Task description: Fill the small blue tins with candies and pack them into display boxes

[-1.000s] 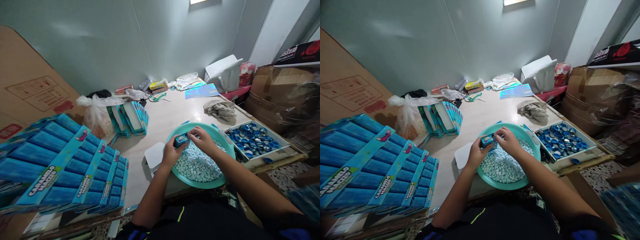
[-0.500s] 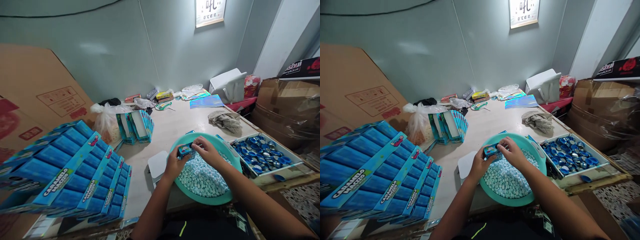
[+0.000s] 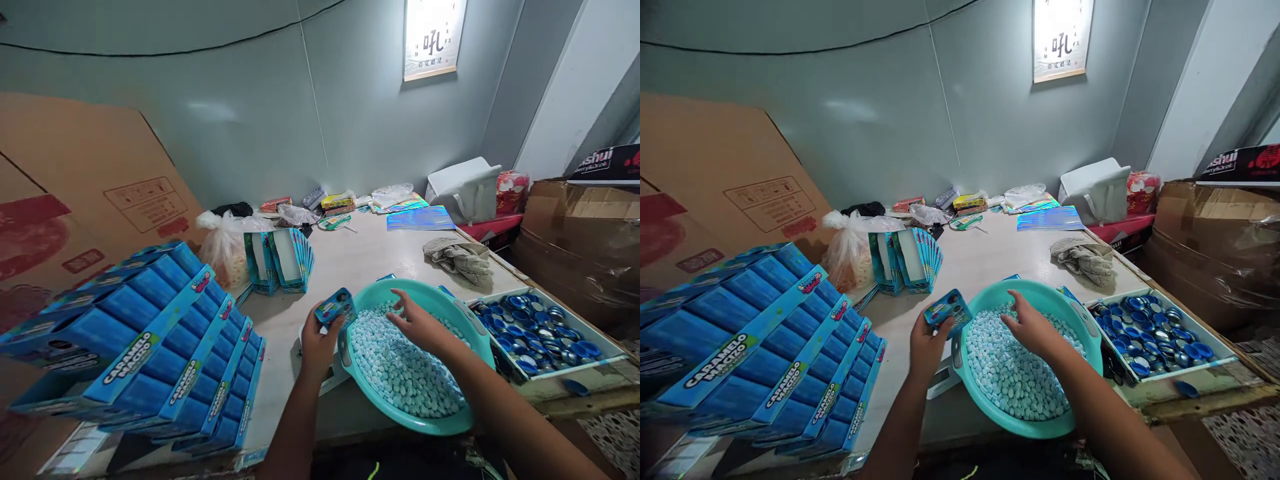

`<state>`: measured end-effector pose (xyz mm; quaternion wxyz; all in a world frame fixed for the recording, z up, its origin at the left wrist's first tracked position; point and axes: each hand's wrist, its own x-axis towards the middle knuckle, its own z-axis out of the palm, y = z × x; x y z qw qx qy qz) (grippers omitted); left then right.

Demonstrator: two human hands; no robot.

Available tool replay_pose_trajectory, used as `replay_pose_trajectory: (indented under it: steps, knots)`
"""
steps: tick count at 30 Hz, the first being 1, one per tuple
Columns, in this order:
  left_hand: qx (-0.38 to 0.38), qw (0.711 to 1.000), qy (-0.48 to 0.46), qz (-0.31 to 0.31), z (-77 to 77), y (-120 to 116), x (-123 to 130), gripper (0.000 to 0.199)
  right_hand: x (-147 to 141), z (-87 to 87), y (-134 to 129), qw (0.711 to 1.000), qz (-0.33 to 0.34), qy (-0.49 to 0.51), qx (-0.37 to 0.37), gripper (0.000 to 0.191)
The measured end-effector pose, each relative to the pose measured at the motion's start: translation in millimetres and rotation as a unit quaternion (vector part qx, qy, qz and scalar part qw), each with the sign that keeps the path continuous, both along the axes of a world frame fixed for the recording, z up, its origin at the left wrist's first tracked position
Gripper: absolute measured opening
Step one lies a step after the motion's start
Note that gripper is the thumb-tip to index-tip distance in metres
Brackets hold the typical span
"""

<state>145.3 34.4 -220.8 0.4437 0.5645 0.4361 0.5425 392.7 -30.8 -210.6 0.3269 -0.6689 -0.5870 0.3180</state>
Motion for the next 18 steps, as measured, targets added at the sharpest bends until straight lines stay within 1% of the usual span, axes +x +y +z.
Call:
replay_pose_trajectory:
  steps: [1,2,3,5,7,10,12,16,18]
  knots:
    - [-0.004,1.0,-0.006,0.017,-4.1,6,-14,0.059,0,0.6,-2,0.997,0.029,-0.05,-0.052,0.075]
    - [-0.005,0.999,-0.01,0.033,-9.1,12,-28,0.058,-1,1.5,-4,0.988,0.065,-0.1,-0.096,0.075]
    - [-0.004,0.999,-0.009,0.045,-14.8,17,-41,0.057,-2,2.6,-6,0.976,0.102,-0.144,-0.128,0.071]
    - [-0.007,0.999,0.007,0.052,-27.7,22,-61,0.055,-5,4.5,-10,0.953,0.157,-0.201,-0.164,0.06]
    - [-0.021,0.999,0.018,0.042,-40.3,23,-74,0.056,-5,5.0,-11,0.945,0.182,-0.219,-0.16,0.053]
    - [-0.044,0.999,0.01,0.027,-53.9,22,-81,0.064,-1,1.5,-10,0.944,0.199,-0.218,-0.146,0.045]
    - [-0.051,0.999,-0.004,0.01,-58.1,21,-83,0.074,4,-3.3,-9,0.944,0.203,-0.218,-0.141,0.038]
    - [-0.014,0.997,-0.073,-0.017,-61.7,27,-89,0.1,13,-12.4,-9,0.951,0.202,-0.2,-0.121,0.025]
    - [-0.007,0.997,-0.078,-0.011,-64.8,30,-92,0.104,16,-14.2,-9,0.954,0.206,-0.189,-0.113,0.02]
